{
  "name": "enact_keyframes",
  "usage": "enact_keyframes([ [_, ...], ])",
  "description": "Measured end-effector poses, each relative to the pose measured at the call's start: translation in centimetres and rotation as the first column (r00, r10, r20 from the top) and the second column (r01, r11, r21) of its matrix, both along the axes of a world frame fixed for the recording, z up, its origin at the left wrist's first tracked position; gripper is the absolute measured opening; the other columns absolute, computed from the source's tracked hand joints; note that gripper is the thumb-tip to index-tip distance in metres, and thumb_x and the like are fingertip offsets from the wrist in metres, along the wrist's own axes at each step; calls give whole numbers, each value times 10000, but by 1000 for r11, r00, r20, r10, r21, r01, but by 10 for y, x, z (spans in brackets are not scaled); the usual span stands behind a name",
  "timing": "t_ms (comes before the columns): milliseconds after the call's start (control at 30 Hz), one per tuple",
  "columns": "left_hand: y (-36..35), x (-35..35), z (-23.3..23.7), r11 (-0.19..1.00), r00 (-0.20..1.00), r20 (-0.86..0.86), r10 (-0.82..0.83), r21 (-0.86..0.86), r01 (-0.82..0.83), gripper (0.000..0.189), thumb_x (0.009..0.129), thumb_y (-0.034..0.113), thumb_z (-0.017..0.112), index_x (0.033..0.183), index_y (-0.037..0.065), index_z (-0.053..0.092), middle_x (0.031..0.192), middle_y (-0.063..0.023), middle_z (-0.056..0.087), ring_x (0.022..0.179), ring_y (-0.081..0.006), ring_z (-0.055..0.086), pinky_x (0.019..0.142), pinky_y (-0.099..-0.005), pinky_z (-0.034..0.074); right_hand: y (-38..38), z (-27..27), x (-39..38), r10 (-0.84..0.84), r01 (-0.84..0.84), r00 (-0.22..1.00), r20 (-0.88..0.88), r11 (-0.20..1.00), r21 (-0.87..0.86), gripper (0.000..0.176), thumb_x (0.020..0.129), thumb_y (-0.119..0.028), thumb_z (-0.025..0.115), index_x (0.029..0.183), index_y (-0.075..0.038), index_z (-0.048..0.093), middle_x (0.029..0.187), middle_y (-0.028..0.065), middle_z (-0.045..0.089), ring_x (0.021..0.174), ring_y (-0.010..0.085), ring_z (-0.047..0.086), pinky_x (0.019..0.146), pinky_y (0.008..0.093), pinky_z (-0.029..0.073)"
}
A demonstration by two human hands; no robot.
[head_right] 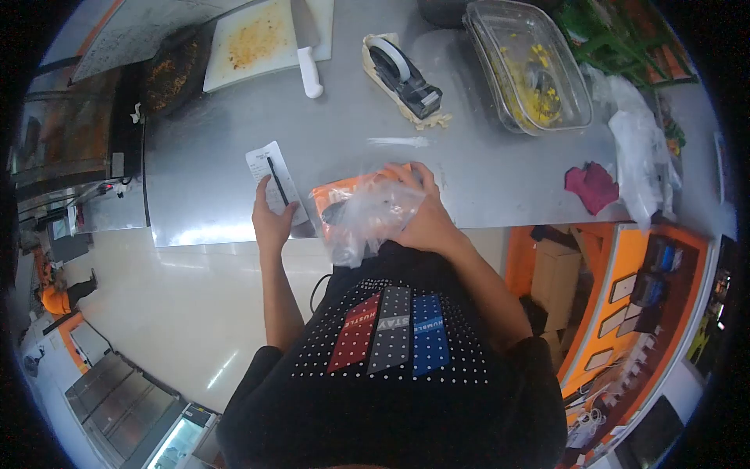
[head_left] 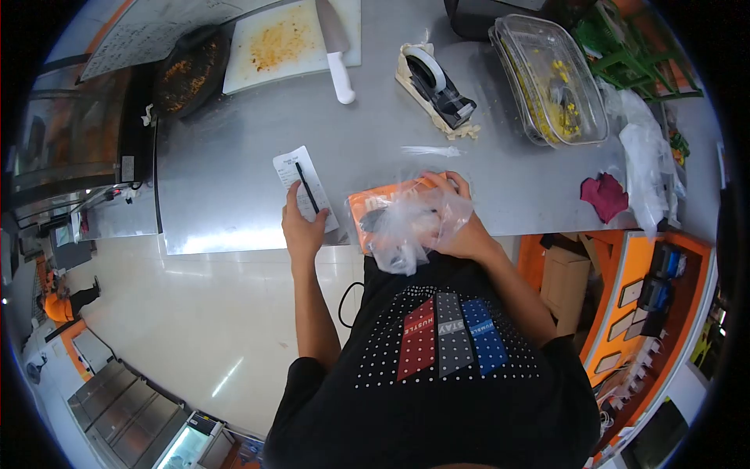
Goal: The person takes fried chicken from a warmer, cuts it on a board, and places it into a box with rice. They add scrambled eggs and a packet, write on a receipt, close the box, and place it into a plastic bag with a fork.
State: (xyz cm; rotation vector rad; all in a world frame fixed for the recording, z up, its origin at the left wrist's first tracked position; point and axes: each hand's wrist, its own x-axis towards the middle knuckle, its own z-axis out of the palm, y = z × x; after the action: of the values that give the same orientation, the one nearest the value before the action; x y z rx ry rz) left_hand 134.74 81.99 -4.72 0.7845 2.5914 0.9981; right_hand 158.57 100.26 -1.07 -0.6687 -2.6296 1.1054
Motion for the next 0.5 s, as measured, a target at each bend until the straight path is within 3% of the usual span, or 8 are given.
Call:
enact_keyframes([
  [33,-1,-5,-1,992,996,73,-40,121,31,695,737,22,769,1362,107,476,1166,-220,633,1056,-331,651,856,-407,544,4,2,-3,18,-18,1000,5,1000,18,683,624,-277,839,1238,-87,605,1412,133,451,1356,402,283,1115,494,308],
  [133,2,-14,2,990,977,197,-83,133,57,705,707,-31,785,1347,61,503,1199,-221,634,1045,-280,665,845,-382,552,16,8,-1,93,-95,992,-83,995,-23,667,667,-311,827,1275,-155,601,1431,106,459,1340,387,365,1114,519,276],
  [233,6,-19,20,992,932,358,-59,123,16,606,765,7,766,1326,18,537,1172,-179,659,985,-239,674,818,-350,550,47,-2,2,181,-181,983,13,983,11,647,705,-263,801,1299,-140,575,1470,118,424,1337,377,397,1114,498,288],
  [333,2,-30,30,995,987,162,-19,96,3,527,832,44,727,1324,-2,547,1170,-166,664,969,-204,660,788,-318,544,57,26,8,-27,3,993,115,979,204,642,739,-215,769,1330,-121,538,1521,136,347,1349,402,373,1106,471,322],
  [367,-4,-36,29,985,999,-10,-50,165,51,437,886,49,667,1310,7,568,1216,-166,641,972,-194,652,779,-286,529,50,38,6,-125,120,983,134,992,50,755,732,-216,772,1405,-123,444,1517,203,304,1338,434,368,1083,458,369],
  [467,-4,-33,54,916,995,72,-71,398,37,453,910,26,610,1353,0,524,1295,-152,594,1084,-194,618,854,-312,534,17,7,7,-118,126,992,44,949,-290,879,716,-214,782,1465,-101,337,1501,262,274,1342,461,350,1074,442,386],
  [500,4,-19,71,862,963,238,-123,506,-15,439,907,-8,584,1344,2,536,1313,-136,572,1127,-194,595,881,-292,513,2,-1,6,-161,218,949,271,956,-195,977,699,-224,798,1492,-57,254,1492,283,257,1364,468,320,1069,441,394],
])
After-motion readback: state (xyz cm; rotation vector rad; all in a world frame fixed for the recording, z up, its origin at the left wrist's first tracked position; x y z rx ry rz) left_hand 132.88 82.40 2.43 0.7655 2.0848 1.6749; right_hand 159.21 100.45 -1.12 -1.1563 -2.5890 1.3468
